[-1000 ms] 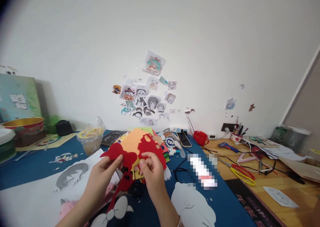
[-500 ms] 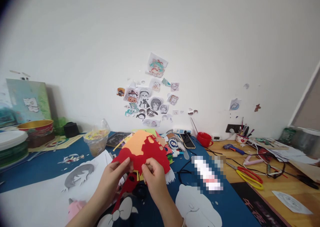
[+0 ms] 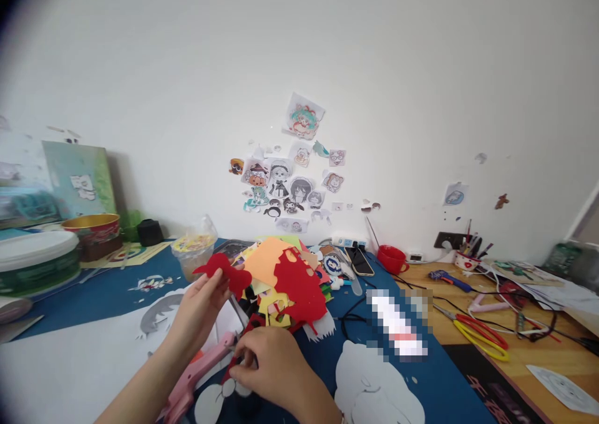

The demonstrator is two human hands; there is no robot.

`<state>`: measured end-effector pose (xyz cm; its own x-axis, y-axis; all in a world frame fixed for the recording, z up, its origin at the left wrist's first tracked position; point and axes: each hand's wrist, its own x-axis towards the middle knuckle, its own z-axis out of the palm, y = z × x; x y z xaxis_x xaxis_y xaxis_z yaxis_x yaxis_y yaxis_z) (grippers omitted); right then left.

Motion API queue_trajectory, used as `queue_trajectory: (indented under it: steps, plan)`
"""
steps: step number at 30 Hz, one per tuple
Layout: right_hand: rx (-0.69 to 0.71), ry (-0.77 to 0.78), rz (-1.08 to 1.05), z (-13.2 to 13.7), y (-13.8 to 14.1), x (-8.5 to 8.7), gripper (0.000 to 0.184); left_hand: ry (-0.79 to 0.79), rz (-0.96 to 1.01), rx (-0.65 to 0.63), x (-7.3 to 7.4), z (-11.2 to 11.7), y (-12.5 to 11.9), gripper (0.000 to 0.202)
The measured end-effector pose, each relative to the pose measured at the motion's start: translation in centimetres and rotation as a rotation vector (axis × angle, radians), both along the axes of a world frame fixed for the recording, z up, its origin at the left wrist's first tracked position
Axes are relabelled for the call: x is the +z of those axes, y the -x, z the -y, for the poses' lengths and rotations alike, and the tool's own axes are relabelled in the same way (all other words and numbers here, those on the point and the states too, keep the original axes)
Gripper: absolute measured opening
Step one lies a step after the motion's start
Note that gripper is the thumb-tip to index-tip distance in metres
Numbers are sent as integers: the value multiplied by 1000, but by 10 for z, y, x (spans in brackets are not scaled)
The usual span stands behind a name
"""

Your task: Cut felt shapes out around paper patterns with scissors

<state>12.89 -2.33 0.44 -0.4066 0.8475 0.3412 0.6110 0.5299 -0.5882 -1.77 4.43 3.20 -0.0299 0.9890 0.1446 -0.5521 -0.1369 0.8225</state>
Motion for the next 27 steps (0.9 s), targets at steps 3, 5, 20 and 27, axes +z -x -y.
queue_trajectory:
  steps: [3,5,20,27]
  plan:
    - [-14,-90,233,-1,-1,-8,25,11,14,34,-2,-4,4,32]
    - [-5,-104,345,-2,-1,-13,40,28,0,41,-2,-3,5,34]
    - [-183,-183,121,-6,5,-5,14,25,28,72,0,-6,11,28]
    - [-304,-371,34,-26,21,-28,40,8,40,156,7,-3,13,28]
